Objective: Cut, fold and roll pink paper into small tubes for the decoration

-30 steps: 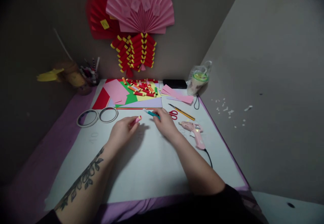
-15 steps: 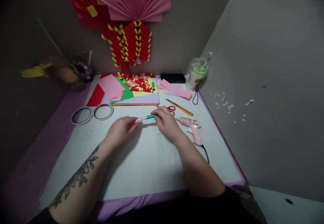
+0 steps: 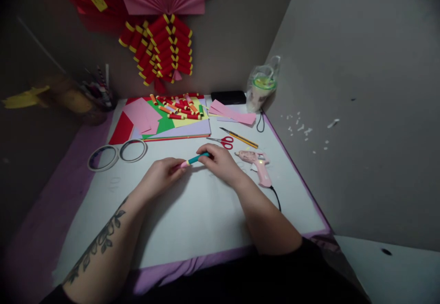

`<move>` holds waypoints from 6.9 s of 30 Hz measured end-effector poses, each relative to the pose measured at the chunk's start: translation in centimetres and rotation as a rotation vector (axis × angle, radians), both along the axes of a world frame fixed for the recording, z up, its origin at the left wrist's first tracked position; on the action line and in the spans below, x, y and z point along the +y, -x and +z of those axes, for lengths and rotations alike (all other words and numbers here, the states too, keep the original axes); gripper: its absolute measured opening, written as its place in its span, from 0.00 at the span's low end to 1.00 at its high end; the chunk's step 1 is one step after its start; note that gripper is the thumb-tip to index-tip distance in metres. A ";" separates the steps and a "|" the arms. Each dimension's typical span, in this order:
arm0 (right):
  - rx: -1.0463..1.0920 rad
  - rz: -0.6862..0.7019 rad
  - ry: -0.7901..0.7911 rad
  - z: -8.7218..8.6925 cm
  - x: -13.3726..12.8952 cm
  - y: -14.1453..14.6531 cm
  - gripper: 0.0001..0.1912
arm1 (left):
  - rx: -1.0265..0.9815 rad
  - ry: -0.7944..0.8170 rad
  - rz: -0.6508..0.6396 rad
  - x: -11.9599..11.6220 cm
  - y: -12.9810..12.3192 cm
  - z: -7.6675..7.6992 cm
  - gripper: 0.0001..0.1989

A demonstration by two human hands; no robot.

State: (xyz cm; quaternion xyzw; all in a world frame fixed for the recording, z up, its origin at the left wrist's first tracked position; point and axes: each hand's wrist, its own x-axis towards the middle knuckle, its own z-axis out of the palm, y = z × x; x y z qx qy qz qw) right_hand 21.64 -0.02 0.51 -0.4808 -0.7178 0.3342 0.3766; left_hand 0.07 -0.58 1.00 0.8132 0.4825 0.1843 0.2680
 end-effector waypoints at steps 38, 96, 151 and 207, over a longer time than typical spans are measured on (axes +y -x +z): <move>0.461 -0.211 0.141 -1.2 -0.6 1.5 0.10 | -0.674 -0.085 0.351 -0.5 -1.1 -0.2 0.21; 0.660 -0.119 0.274 -0.7 -1.6 3.1 0.12 | -0.945 0.163 0.257 -1.1 -2.3 0.0 0.38; 0.741 -0.152 0.194 -1.0 -2.2 4.1 0.15 | -1.015 0.134 0.264 -1.8 -2.7 0.7 0.30; 0.430 -0.033 0.422 -1.9 -4.0 6.5 0.07 | -1.301 0.435 0.444 -1.5 -3.3 -0.3 0.28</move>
